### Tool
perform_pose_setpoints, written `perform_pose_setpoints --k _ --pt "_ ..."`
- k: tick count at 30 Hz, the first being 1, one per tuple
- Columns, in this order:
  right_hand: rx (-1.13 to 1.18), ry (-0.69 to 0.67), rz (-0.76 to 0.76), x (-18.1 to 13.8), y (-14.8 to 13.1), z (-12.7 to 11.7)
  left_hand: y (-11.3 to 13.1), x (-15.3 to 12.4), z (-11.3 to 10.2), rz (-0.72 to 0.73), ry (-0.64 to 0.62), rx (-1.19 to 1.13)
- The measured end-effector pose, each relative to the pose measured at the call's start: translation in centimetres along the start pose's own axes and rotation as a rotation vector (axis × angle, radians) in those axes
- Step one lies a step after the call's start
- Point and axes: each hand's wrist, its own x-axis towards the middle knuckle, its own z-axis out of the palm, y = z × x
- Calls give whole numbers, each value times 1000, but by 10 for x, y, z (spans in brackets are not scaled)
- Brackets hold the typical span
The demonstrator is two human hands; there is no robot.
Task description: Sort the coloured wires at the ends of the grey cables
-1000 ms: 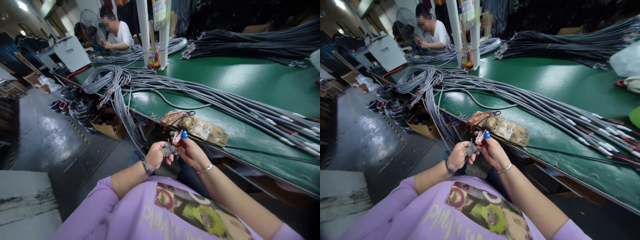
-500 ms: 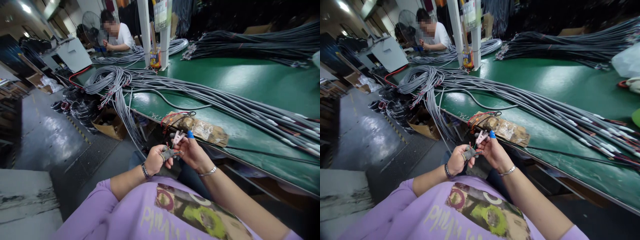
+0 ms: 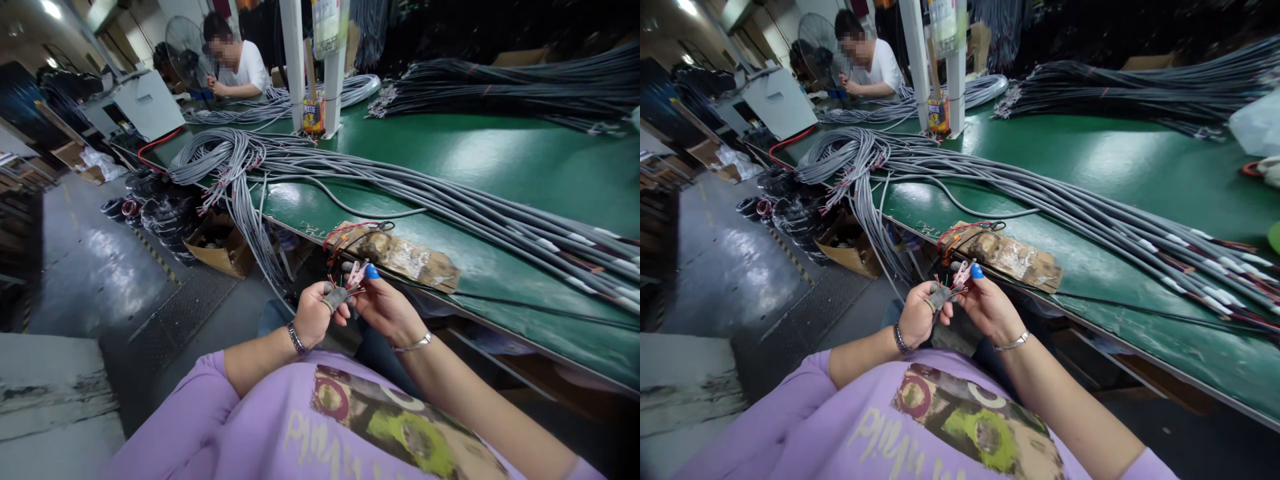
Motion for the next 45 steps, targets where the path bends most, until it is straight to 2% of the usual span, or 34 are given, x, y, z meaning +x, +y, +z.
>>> perform_pose_setpoints --k 9,13,17,20,25,29,34,38,45 --pt "-24 -22 -12 -4 0 -1 -3 0 -1 -13 -33 45" --pt "-107 -56 99 -9 -6 -9 -5 -5 -7 -6 -46 65" --pt "-326 -89 199 -16 -9 -16 -4 -10 -12 4 -82 148" --pt "-518 -74 101 -20 -10 -14 -3 -11 -13 -15 -117 223" --pt "-688 -137 -33 -25 -13 -5 -3 -9 -12 -133 -301 271" --pt "-608 -88 -49 -25 -10 -7 -5 -8 -15 -124 -262 202" --pt "-317 -67 64 -19 -11 -25 -5 -7 -16 -55 -132 65" --pt "-227 22 131 -11 -13 -22 -1 -7 -12 -45 -92 23" --pt "-219 3 -35 -5 -7 0 4 -7 -1 -23 -64 28"
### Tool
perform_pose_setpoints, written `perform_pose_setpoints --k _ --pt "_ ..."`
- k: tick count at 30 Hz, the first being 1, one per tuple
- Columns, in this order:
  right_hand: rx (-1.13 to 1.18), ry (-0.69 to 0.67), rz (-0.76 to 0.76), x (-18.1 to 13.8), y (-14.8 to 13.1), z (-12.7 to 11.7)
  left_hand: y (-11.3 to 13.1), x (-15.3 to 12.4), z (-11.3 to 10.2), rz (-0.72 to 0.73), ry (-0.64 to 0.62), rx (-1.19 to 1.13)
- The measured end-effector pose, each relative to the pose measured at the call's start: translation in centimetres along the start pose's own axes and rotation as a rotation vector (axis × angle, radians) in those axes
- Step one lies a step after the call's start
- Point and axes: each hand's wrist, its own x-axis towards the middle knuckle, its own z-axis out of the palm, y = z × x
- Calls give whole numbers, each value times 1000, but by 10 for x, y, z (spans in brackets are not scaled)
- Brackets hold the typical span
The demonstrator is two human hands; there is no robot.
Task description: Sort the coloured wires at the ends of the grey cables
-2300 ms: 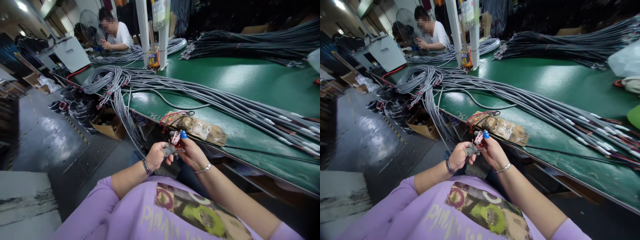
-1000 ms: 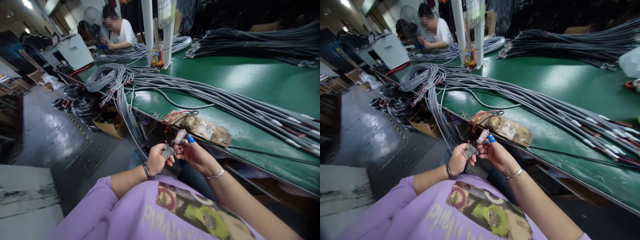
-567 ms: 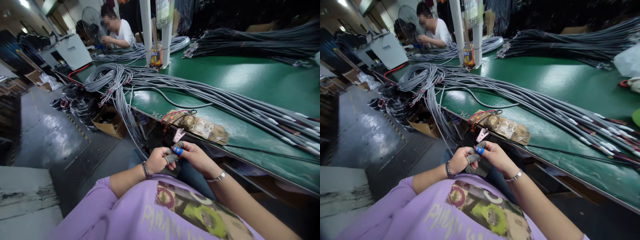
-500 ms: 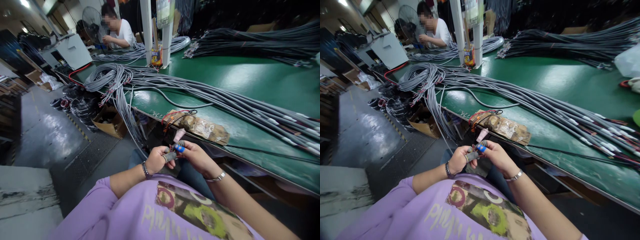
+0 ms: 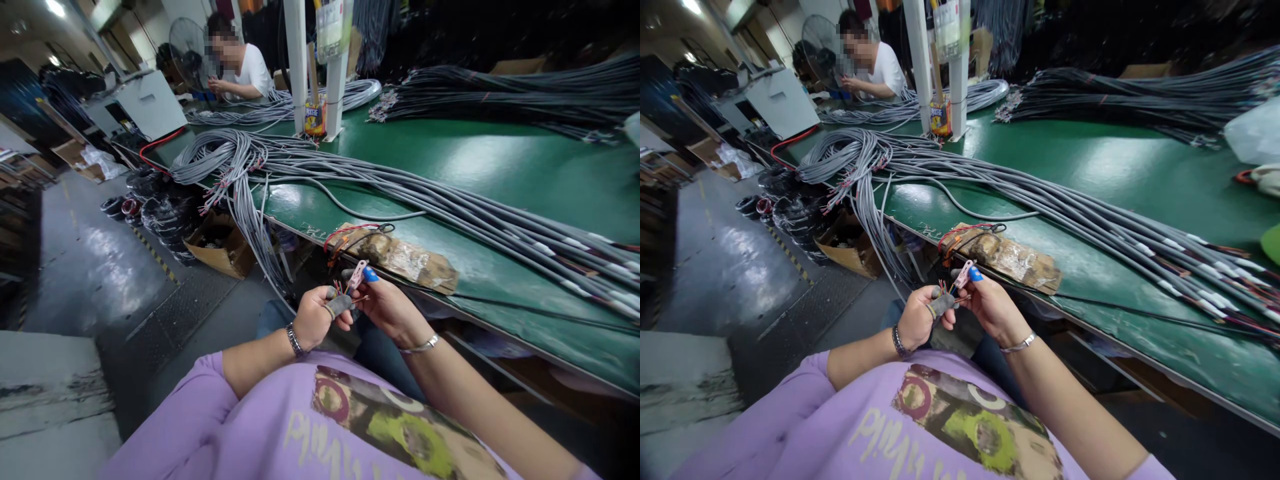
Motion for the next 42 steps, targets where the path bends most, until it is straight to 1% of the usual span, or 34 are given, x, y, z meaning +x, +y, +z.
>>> perform_pose_setpoints --k 2,6,7,8,9,12,14,17,22,25,29,31,33,34,37,42 --pt "-38 58 -54 -1 4 0 0 1 1 8 10 1" --pt "-267 254 -343 -3 12 -3 -2 3 1 32 40 26" --pt "-309 273 -387 -3 13 -4 -2 4 1 42 43 32" --pt "-321 267 -396 -3 14 -3 -3 4 1 51 42 37" --pt "-297 239 -370 -2 14 -3 -4 5 1 57 40 40" --pt "-91 105 -182 2 12 0 -7 6 1 66 29 40" --pt "38 64 -94 5 11 2 -8 7 2 66 25 43" --pt "118 82 -81 10 11 4 -9 8 2 54 35 70" --pt "159 126 -100 12 13 7 -8 9 4 30 48 97" --pt "175 119 -87 10 14 7 -8 8 3 27 49 98" --pt "161 15 -7 2 14 2 -9 4 -1 42 42 73" --pt "109 -60 32 -4 14 -1 -10 2 -4 37 41 61" --pt "34 -113 34 -10 15 -3 -11 1 -7 27 34 62" --pt "1 -117 22 -12 15 -3 -12 0 -8 22 28 67" --pt "-61 -74 -22 -16 14 0 -13 0 -10 16 12 88" --pt "-179 -22 -28 -16 14 3 -10 -1 -10 12 -14 123"
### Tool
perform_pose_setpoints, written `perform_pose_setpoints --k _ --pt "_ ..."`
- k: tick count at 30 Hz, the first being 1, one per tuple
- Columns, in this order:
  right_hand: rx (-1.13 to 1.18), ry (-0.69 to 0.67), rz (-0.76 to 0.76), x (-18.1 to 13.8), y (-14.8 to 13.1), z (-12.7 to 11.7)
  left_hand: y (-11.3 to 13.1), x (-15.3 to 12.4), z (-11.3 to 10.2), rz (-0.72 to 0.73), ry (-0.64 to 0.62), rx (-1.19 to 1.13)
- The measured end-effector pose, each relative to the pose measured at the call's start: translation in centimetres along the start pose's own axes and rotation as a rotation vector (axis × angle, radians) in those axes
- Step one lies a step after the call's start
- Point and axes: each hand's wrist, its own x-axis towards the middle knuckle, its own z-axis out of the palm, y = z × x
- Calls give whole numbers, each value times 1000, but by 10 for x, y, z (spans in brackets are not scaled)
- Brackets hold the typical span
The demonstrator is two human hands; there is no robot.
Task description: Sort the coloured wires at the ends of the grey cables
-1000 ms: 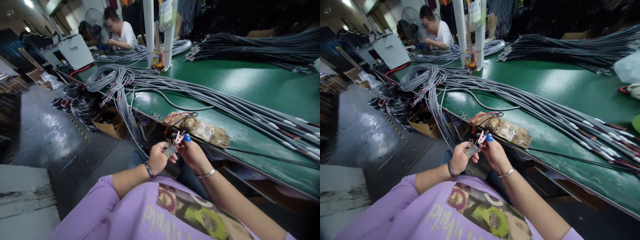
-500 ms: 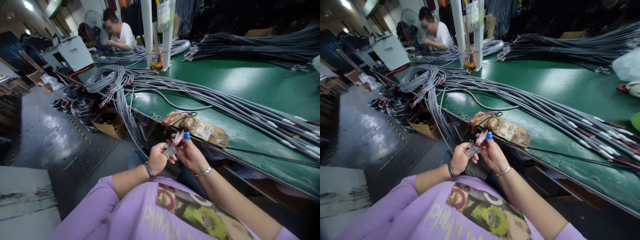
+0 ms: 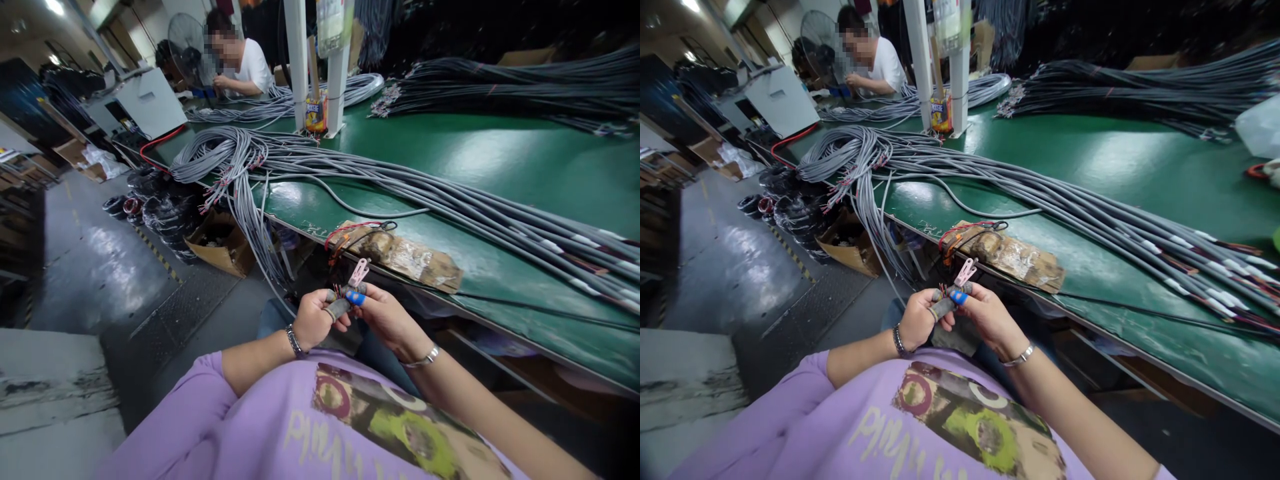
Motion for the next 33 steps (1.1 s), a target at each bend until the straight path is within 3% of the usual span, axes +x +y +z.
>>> perform_pose_setpoints --k 5,13,21,25,28,31,33 --pt "-109 67 -37 1 4 -4 0 0 -1 -4 2 18" --pt "-69 98 -70 -1 11 3 -5 1 -1 9 59 -12" --pt "123 -33 53 3 2 -18 -2 1 -2 40 68 -116" --pt "169 -16 131 15 -1 -26 2 0 3 49 65 -160" --pt "40 38 -19 20 -1 -19 4 2 8 55 56 -167" --pt "-126 216 -236 19 1 -12 5 4 11 47 74 -162" --pt "-191 283 -304 18 2 -10 6 6 12 35 95 -156"
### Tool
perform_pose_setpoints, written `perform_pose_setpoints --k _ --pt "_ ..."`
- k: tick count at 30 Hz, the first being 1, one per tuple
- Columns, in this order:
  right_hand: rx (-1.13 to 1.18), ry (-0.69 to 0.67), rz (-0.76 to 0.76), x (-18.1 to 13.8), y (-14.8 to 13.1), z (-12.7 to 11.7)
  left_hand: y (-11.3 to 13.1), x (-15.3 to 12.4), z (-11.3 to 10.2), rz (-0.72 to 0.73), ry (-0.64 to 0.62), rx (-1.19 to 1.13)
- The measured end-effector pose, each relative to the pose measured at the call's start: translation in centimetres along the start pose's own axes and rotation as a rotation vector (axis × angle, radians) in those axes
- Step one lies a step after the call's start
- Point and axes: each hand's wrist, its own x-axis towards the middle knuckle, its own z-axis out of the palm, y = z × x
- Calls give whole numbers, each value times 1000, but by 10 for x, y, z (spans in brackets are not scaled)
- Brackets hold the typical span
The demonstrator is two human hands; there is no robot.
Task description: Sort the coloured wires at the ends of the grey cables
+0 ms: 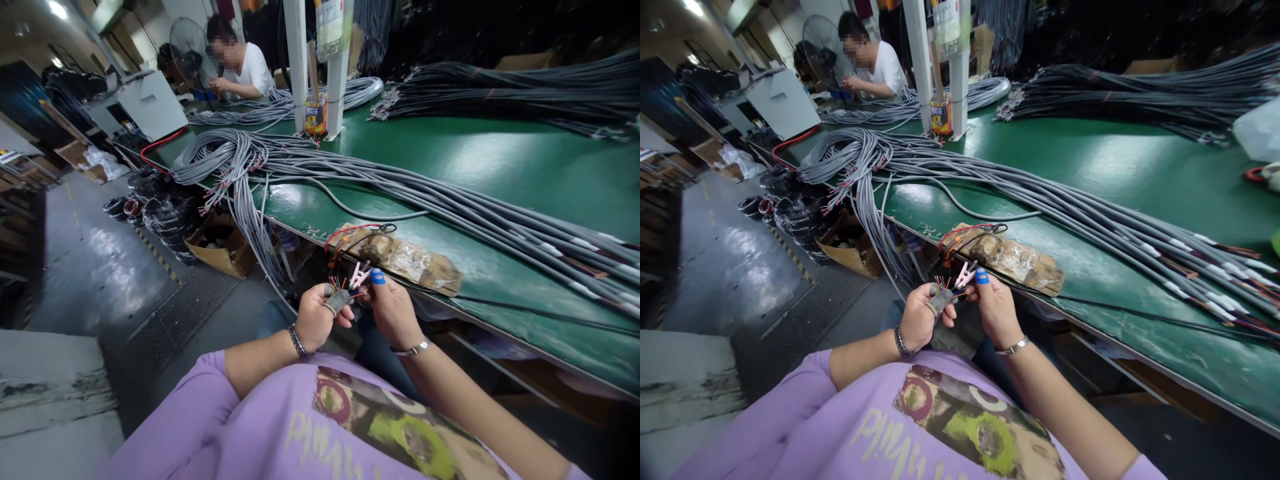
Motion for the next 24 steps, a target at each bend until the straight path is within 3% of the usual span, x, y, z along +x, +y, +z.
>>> perform_pose_setpoints --k 2,6,10,18,24 --pt "48 -35 29 1 1 1 0 1 1 -9 15 6" --pt "342 -161 225 8 3 5 -1 2 1 -13 28 16" --pt "503 -90 262 12 3 10 -4 4 1 -24 32 38" --pt "571 -123 355 6 2 10 -6 1 -2 -16 17 62" --pt "487 -177 405 3 -5 5 -2 -5 -6 -9 -25 16"
